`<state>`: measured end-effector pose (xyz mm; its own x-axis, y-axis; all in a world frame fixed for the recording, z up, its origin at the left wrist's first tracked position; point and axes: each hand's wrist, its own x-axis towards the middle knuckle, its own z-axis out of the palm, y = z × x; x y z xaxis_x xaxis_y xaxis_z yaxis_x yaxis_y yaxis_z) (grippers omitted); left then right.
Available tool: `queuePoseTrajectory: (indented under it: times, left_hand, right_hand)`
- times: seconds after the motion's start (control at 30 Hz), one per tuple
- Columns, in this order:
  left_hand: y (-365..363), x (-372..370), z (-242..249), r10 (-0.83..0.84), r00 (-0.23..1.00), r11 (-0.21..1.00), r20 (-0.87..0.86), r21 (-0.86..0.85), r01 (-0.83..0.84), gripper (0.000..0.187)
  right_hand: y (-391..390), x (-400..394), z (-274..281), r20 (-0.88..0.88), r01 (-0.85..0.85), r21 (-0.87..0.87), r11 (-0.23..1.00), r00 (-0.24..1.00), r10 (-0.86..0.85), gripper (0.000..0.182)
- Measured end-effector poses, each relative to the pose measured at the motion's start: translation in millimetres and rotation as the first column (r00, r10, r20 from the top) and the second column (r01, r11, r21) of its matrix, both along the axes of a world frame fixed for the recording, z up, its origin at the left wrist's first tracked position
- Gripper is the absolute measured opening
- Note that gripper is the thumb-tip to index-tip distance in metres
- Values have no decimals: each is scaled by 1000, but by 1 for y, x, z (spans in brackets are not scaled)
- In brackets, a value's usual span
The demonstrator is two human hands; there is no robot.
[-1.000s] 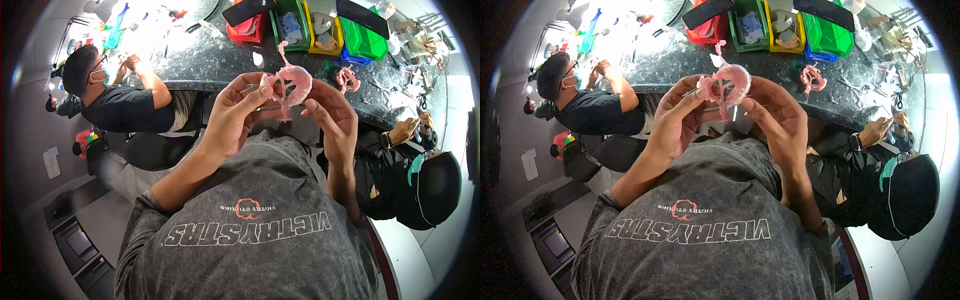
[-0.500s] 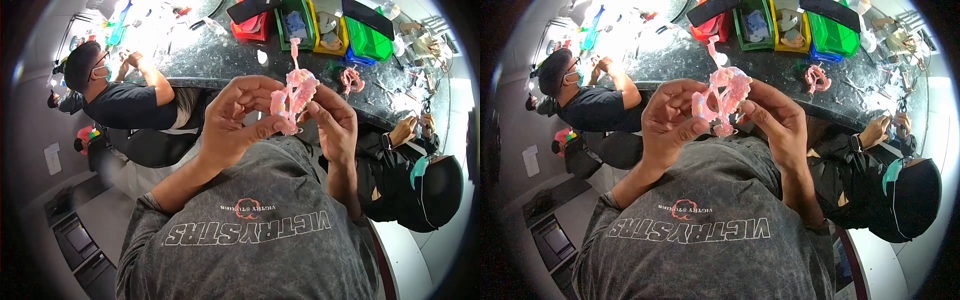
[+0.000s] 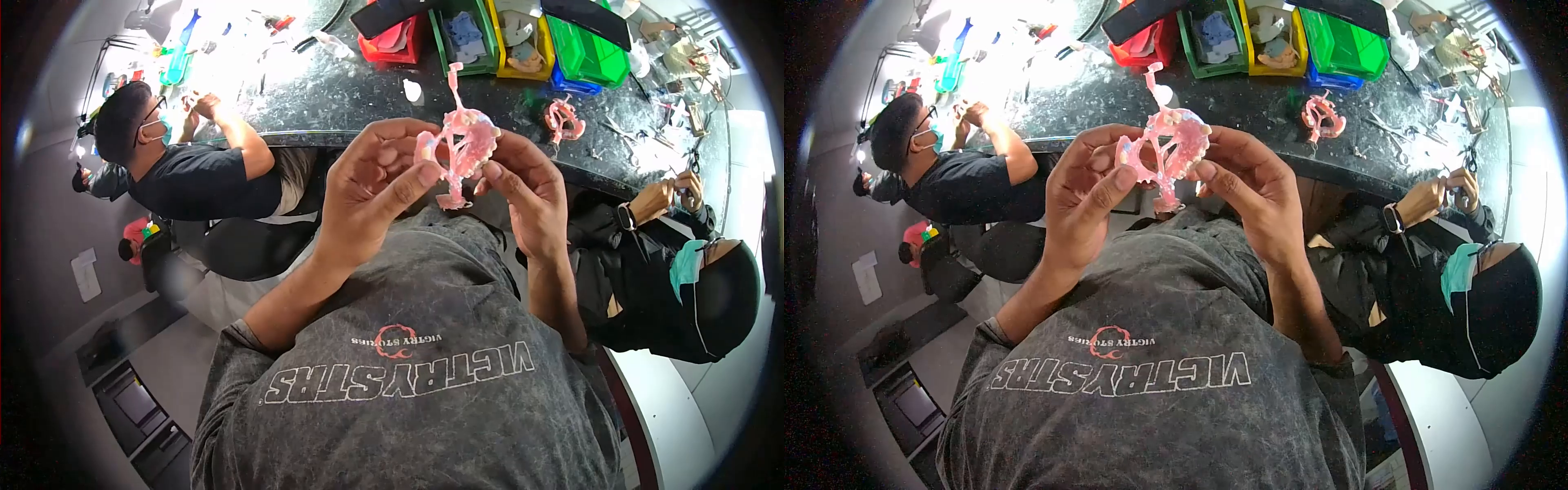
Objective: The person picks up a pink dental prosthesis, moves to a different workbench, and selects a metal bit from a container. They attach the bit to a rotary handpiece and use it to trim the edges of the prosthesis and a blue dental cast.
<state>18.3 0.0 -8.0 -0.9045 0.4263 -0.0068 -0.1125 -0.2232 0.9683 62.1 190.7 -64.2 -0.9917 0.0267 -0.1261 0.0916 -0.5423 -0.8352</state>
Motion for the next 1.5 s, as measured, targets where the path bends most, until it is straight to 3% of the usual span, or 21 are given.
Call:
queuePoseTrajectory:
  times: [0.53, 0.8, 1.23, 1.3, 1.5]
  left_hand:
    - [5, 1, -4, 14, 1000, 999, -18, -51, -15, 36]
    - [5, 0, -8, 38, 992, 965, -120, -254, -68, 35]
    - [3, 5, -1, 49, 994, 973, -103, -219, -71, 35]
    - [0, 4, -5, 9, 991, 995, -135, -99, -23, 33]
    - [-2, 5, -8, -4, 991, 998, -137, -61, -5, 35]
  right_hand:
    - [2, 2, -15, -37, 17, -52, 999, 999, -19, 24]
    - [8, 8, -12, -74, 43, -45, 998, 996, -47, 26]
    - [6, 15, -10, -134, -4, -28, 1000, 991, 1, 33]
    - [4, 15, -10, -132, -9, -24, 1000, 991, 6, 33]
    - [1, 15, -11, -113, -6, -40, 999, 994, 1, 33]
